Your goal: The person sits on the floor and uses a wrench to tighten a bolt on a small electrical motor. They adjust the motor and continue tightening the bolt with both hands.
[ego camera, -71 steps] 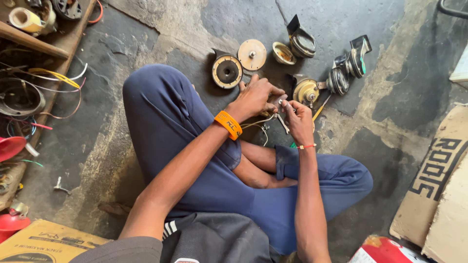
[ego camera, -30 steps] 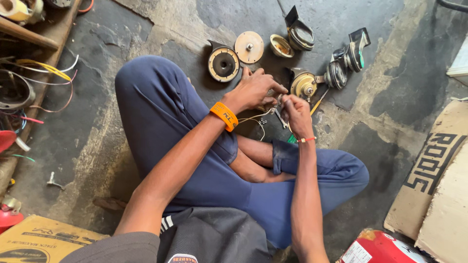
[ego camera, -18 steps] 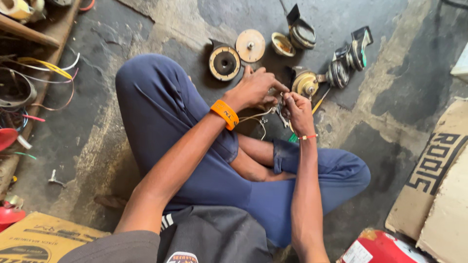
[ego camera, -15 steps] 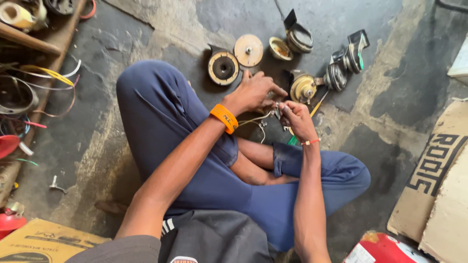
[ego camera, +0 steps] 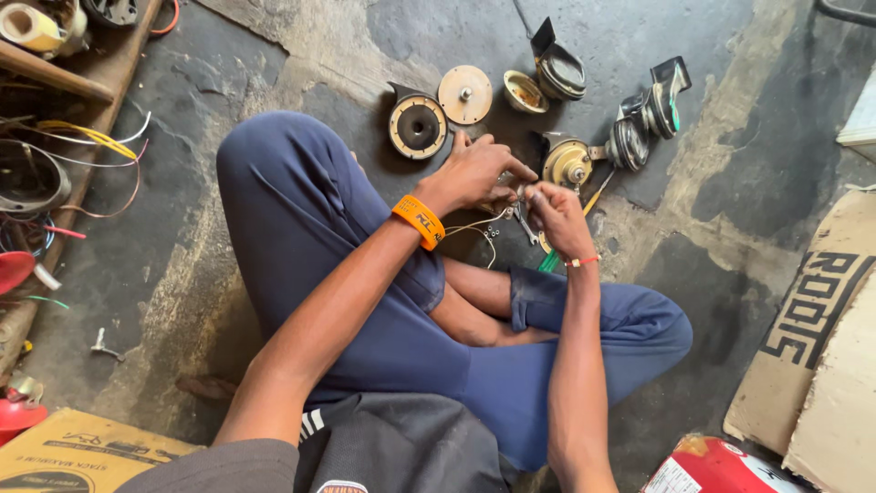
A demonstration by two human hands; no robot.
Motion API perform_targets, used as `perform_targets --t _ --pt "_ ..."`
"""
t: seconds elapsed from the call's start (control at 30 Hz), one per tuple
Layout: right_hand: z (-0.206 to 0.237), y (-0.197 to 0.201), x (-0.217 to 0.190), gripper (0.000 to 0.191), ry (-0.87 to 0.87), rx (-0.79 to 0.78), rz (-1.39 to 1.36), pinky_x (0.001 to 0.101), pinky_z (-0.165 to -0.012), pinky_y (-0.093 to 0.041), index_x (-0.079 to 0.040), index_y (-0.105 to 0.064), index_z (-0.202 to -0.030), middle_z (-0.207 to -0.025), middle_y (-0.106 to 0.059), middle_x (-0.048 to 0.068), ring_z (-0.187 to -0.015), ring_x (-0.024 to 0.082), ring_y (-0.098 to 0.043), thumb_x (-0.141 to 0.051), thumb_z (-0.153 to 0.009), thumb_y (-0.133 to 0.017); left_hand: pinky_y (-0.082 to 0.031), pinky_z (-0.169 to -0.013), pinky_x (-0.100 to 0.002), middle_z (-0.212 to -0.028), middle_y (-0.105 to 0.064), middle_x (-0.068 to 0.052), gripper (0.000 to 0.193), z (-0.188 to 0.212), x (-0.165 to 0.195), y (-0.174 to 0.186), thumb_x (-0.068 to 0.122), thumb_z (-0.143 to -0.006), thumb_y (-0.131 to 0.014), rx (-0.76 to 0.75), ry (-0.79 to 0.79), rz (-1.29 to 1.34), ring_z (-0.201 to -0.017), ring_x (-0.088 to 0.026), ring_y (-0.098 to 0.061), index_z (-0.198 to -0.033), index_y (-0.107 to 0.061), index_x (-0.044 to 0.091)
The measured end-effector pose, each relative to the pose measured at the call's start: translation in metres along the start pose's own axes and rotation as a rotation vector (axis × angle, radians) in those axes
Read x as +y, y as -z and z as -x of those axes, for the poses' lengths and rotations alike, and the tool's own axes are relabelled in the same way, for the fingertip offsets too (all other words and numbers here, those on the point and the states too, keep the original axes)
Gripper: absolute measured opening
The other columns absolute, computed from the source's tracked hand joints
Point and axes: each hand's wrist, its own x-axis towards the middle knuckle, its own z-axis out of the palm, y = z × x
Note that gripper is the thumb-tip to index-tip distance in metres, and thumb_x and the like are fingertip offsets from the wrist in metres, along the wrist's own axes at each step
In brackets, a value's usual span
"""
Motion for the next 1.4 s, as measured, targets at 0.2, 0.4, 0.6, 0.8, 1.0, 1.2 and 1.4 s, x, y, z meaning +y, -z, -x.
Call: perform_targets --t 0.2,0.4,0.6,0.8,1.0,1.2,1.4 --pt "-0.0008 -0.0013 -0.0042 0.028 -0.032 -0.022 -0.034 0.0216 -0.050 -0.031 -0.004 -0.060 -0.087 -0.068 -0.050 -0.007 -0.055 0.002 -0.041 -0.023 -0.107 -0.060 -0.029 -0.097 -0.065 -0.103 -0.069 0.002 0.038 0.0011 -0.0024 -0.0023 0.038 -0.078 -0.082 0.042 -0.020 0.020 -0.110 -0.028 -0.057 -0.115 -0.077 0.038" --pt "0.0003 -0.0017 -0.0090 0.032 -0.030 -0.051 0.050 0.0215 -0.049 -0.030 -0.003 -0.059 -0.083 -0.064 -0.048 -0.005 -0.054 0.003 -0.040 -0.023 -0.109 -0.060 -0.031 -0.096 -0.062 -0.100 -0.069 0.002 0.039 0.0012 -0.0051 -0.0034 0.042 -0.076 -0.083 0.081 -0.051 0.042 -0.108 -0.027 -0.057 -0.114 -0.078 0.037" --pt "0.0017 -0.0014 -0.0076 0.025 0.008 -0.019 0.080 0.0210 -0.050 -0.032 -0.003 -0.063 -0.089 -0.065 -0.051 -0.006 -0.055 0.002 -0.043 -0.020 -0.107 -0.057 -0.026 -0.099 -0.066 -0.098 -0.070 0.002 0.034 0.0023 -0.0043 -0.0010 0.043 -0.081 -0.082 0.085 -0.063 0.050 -0.107 -0.026 -0.058 -0.114 -0.078 0.036" --pt "0.0017 -0.0021 -0.0060 0.027 0.009 0.021 -0.086 0.0209 -0.050 -0.029 -0.003 -0.062 -0.087 -0.065 -0.048 -0.007 -0.055 0.002 -0.039 -0.021 -0.108 -0.061 -0.025 -0.100 -0.066 -0.098 -0.069 0.003 0.035 0.0025 -0.0010 0.0005 0.041 -0.079 -0.082 0.060 -0.045 0.039 -0.108 -0.025 -0.057 -0.114 -0.078 0.038" --pt "0.0025 -0.0030 -0.0100 0.028 0.042 0.087 0.051 0.0212 -0.051 -0.032 -0.004 -0.064 -0.086 -0.068 -0.052 -0.006 -0.057 0.002 -0.042 -0.024 -0.106 -0.062 -0.029 -0.096 -0.062 -0.100 -0.067 0.001 0.039 0.0024 -0.0044 0.0005 0.040 -0.080 -0.082 0.037 -0.057 0.007 -0.110 -0.028 -0.056 -0.118 -0.076 0.038" --pt "0.0040 -0.0056 -0.0063 0.028 0.081 0.094 0.084 0.0204 -0.053 -0.034 -0.004 -0.062 -0.086 -0.069 -0.053 -0.006 -0.059 0.002 -0.045 -0.023 -0.107 -0.060 -0.028 -0.098 -0.063 -0.101 -0.067 -0.001 0.042 0.0026 -0.0052 -0.0033 0.040 -0.076 -0.082 0.022 -0.022 -0.001 -0.109 -0.028 -0.056 -0.118 -0.076 0.039" --pt "0.0016 -0.0075 -0.0089 0.031 -0.029 -0.053 0.047 0.0211 -0.050 -0.033 -0.004 -0.062 -0.082 -0.066 -0.052 -0.006 -0.055 0.003 -0.043 -0.023 -0.106 -0.062 -0.027 -0.100 -0.063 -0.103 -0.069 0.002 0.039 0.0036 -0.0036 0.0002 0.038 -0.077 -0.083 0.040 -0.024 -0.009 -0.109 -0.027 -0.057 -0.115 -0.078 0.038"
